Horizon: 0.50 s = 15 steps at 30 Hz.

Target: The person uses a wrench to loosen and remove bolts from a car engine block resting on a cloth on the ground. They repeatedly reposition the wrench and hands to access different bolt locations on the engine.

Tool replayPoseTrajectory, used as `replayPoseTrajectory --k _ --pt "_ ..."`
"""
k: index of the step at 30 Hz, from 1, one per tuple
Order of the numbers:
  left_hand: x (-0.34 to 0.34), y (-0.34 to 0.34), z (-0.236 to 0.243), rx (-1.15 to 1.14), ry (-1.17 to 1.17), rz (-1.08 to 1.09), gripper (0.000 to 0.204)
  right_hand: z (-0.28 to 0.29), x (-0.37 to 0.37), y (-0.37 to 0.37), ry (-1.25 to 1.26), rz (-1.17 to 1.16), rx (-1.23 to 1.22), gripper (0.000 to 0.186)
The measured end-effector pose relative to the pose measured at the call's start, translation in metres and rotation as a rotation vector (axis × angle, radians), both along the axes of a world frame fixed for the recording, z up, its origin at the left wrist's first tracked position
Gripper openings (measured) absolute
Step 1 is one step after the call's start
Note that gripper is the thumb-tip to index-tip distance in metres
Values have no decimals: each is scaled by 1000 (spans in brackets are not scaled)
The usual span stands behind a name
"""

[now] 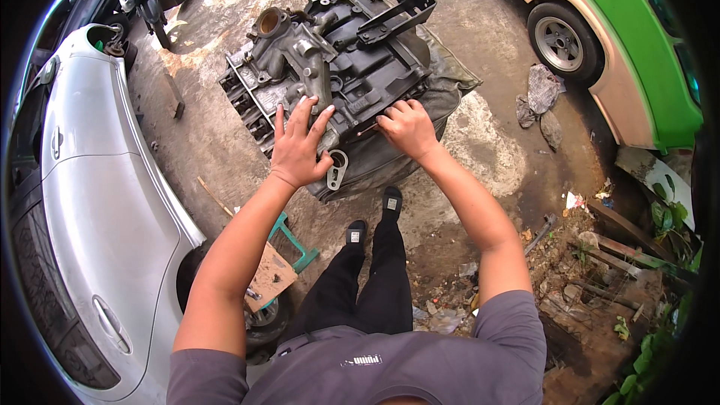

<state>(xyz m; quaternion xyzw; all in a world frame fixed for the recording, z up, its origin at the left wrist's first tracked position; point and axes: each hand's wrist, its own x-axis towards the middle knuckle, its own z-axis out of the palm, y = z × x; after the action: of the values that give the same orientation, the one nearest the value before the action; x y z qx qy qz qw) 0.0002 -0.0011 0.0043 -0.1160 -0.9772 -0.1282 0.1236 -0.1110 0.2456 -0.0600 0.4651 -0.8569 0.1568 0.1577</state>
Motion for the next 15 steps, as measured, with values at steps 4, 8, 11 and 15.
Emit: replayPoseTrajectory --k 4,8,11,15 --pt "-1 0 -3 2 5 2 86 -18 5 2 -130 -147 -81 19" --pt "0 -1 -4 16 -24 11 87 -40 20 2 -352 -284 -233 20" --pt "-1 -1 -3 -3 -37 15 86 -55 28 -1 -566 -404 -321 24" --pt "-2 -1 -2 -16 -38 5 87 -71 29 -6 -810 -451 -462 30"
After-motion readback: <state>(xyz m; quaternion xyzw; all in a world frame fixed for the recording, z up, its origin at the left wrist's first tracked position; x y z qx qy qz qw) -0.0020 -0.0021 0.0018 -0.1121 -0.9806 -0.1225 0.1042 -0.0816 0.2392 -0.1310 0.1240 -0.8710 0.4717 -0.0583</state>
